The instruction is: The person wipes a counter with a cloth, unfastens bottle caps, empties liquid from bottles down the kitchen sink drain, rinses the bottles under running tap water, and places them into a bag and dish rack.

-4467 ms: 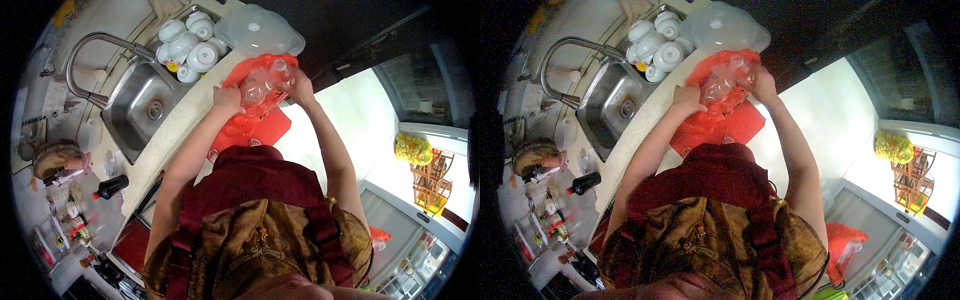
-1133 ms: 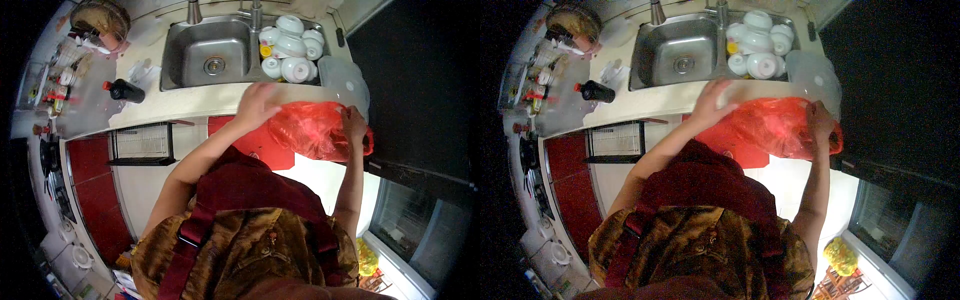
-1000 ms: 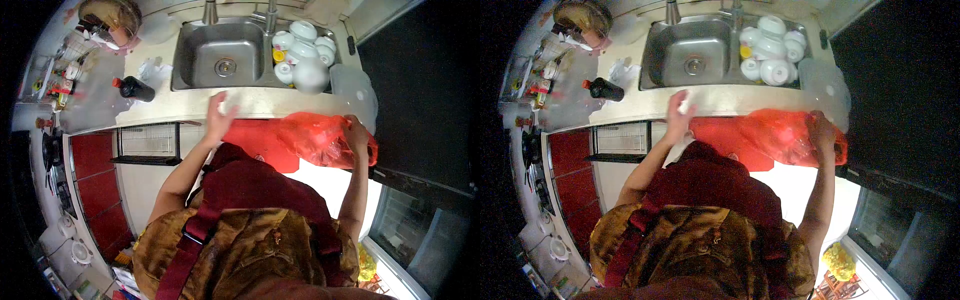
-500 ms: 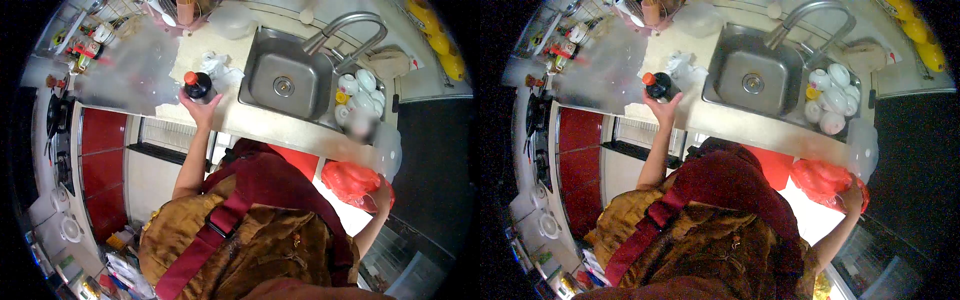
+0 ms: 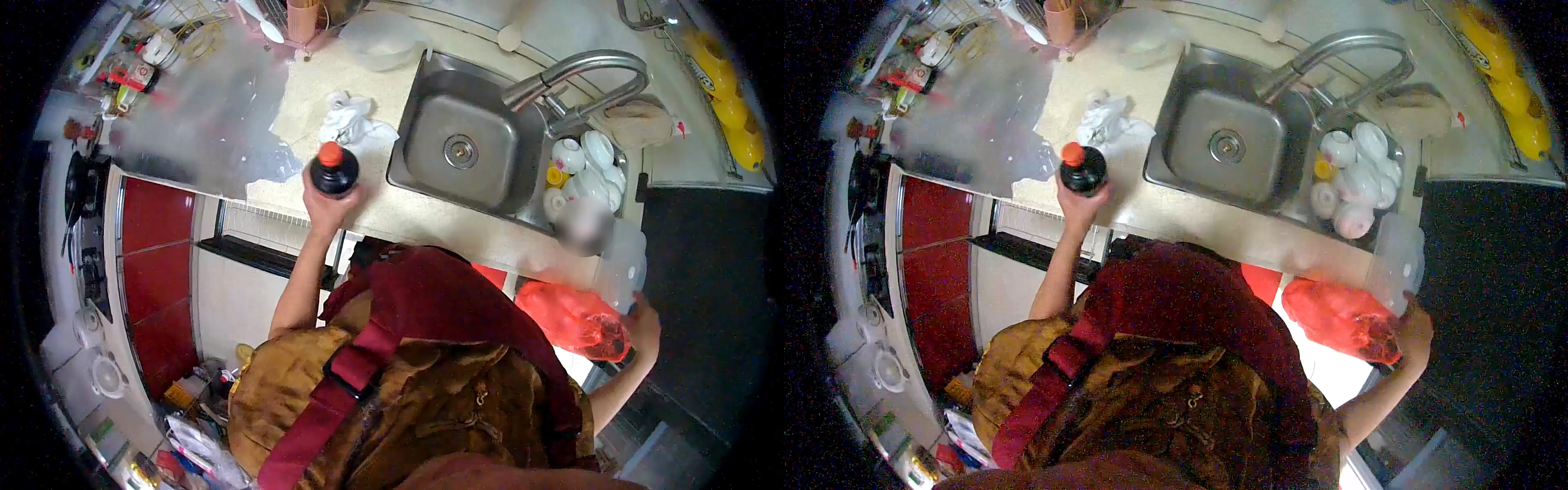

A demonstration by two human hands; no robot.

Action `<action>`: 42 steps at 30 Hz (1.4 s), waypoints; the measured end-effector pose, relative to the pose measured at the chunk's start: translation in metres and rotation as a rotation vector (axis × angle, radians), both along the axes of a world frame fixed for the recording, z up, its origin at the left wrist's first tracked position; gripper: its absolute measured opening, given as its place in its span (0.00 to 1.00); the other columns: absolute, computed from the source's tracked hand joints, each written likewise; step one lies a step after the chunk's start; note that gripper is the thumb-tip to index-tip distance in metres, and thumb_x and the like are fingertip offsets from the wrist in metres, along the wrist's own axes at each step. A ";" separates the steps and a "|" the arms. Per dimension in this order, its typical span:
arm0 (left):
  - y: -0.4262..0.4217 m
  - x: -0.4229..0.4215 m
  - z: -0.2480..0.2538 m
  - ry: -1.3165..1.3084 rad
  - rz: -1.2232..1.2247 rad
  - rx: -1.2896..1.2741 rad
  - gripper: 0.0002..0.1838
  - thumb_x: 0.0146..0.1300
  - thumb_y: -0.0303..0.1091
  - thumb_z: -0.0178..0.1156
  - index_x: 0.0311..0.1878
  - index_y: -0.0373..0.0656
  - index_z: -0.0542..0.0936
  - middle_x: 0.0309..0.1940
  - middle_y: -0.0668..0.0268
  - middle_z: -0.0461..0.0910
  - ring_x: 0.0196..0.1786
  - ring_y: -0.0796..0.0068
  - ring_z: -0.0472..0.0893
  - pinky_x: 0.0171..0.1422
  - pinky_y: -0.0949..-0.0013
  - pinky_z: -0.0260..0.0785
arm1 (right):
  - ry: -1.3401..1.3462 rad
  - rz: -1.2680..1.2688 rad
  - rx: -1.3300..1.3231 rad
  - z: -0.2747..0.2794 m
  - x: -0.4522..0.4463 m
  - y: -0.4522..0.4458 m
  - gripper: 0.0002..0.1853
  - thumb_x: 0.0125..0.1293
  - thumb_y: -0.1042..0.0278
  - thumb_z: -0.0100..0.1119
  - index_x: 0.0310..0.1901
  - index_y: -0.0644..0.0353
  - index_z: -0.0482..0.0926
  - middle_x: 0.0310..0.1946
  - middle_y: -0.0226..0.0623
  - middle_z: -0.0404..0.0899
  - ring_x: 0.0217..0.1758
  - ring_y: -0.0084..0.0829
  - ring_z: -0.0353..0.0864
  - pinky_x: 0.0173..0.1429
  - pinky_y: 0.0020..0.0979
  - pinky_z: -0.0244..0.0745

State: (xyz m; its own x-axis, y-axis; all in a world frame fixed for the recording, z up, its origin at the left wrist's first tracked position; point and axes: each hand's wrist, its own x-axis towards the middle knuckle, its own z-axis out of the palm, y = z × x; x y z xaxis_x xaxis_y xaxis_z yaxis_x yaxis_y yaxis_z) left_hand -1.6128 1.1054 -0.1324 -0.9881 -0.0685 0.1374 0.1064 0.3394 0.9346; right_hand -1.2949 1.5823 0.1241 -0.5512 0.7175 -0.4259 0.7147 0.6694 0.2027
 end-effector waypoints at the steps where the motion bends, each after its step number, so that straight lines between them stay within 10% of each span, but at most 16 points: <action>1: 0.006 0.005 0.014 0.026 -0.040 -0.063 0.45 0.32 0.38 0.78 0.57 0.37 0.67 0.47 0.55 0.77 0.50 0.67 0.78 0.56 0.66 0.70 | 0.137 0.120 0.030 0.014 -0.028 -0.017 0.24 0.54 0.69 0.65 0.55 0.60 0.75 0.37 0.48 0.81 0.35 0.37 0.82 0.40 0.34 0.74; 7: 0.088 0.019 0.059 0.069 -0.187 -0.111 0.42 0.33 0.38 0.77 0.55 0.38 0.70 0.46 0.54 0.78 0.51 0.60 0.79 0.57 0.63 0.70 | 0.729 0.358 -0.660 -0.027 -0.212 -0.103 0.16 0.65 0.68 0.55 0.54 0.62 0.76 0.48 0.42 0.81 0.49 0.34 0.80 0.53 0.31 0.73; 11: 0.134 0.018 0.064 0.246 -0.205 -0.321 0.40 0.32 0.37 0.75 0.54 0.41 0.70 0.43 0.54 0.78 0.47 0.54 0.78 0.52 0.59 0.71 | 0.691 0.913 -0.445 -0.061 -0.288 -0.166 0.23 0.71 0.47 0.40 0.46 0.55 0.80 0.41 0.48 0.81 0.44 0.48 0.80 0.44 0.45 0.75; 15: 0.145 0.010 0.074 0.263 -0.227 -0.479 0.43 0.30 0.38 0.76 0.55 0.41 0.69 0.44 0.53 0.78 0.48 0.51 0.77 0.53 0.58 0.71 | 0.734 0.737 -0.186 -0.103 -0.305 -0.166 0.21 0.70 0.48 0.43 0.29 0.56 0.77 0.25 0.39 0.80 0.28 0.47 0.80 0.31 0.47 0.71; 21: 0.131 0.012 0.087 -0.333 -0.786 0.043 0.44 0.31 0.39 0.76 0.57 0.41 0.69 0.48 0.59 0.77 0.53 0.64 0.77 0.60 0.65 0.66 | 0.935 1.283 -0.542 -0.094 -0.307 -0.129 0.09 0.61 0.59 0.57 0.38 0.54 0.79 0.31 0.38 0.79 0.36 0.44 0.78 0.40 0.42 0.73; 27: 0.115 -0.006 0.095 -0.404 -1.041 0.029 0.45 0.29 0.38 0.77 0.57 0.41 0.70 0.49 0.62 0.76 0.51 0.69 0.76 0.61 0.67 0.65 | 0.658 1.304 -0.974 -0.057 -0.287 -0.117 0.23 0.56 0.76 0.59 0.55 0.53 0.75 0.47 0.40 0.74 0.52 0.41 0.73 0.52 0.37 0.70; 33: 0.113 -0.007 0.103 -0.415 -1.114 0.004 0.43 0.28 0.36 0.76 0.55 0.42 0.72 0.47 0.63 0.77 0.50 0.71 0.77 0.60 0.67 0.66 | 0.753 1.352 -1.172 -0.070 -0.286 -0.109 0.22 0.53 0.80 0.60 0.51 0.57 0.76 0.49 0.39 0.74 0.56 0.38 0.71 0.54 0.36 0.69; 36: 0.118 0.001 0.105 -0.365 -1.007 -0.011 0.42 0.29 0.36 0.76 0.55 0.42 0.72 0.46 0.62 0.78 0.49 0.69 0.78 0.59 0.67 0.67 | 0.777 0.787 -1.216 -0.060 -0.279 -0.114 0.21 0.54 0.66 0.65 0.51 0.56 0.74 0.45 0.42 0.75 0.52 0.42 0.74 0.50 0.36 0.73; 42: 0.122 0.009 0.106 -0.278 -0.852 -0.193 0.43 0.29 0.37 0.76 0.56 0.42 0.71 0.44 0.59 0.79 0.48 0.67 0.79 0.57 0.66 0.68 | 0.354 0.901 -0.600 -0.069 -0.283 -0.134 0.14 0.57 0.63 0.64 0.44 0.56 0.77 0.39 0.39 0.78 0.41 0.42 0.78 0.39 0.39 0.73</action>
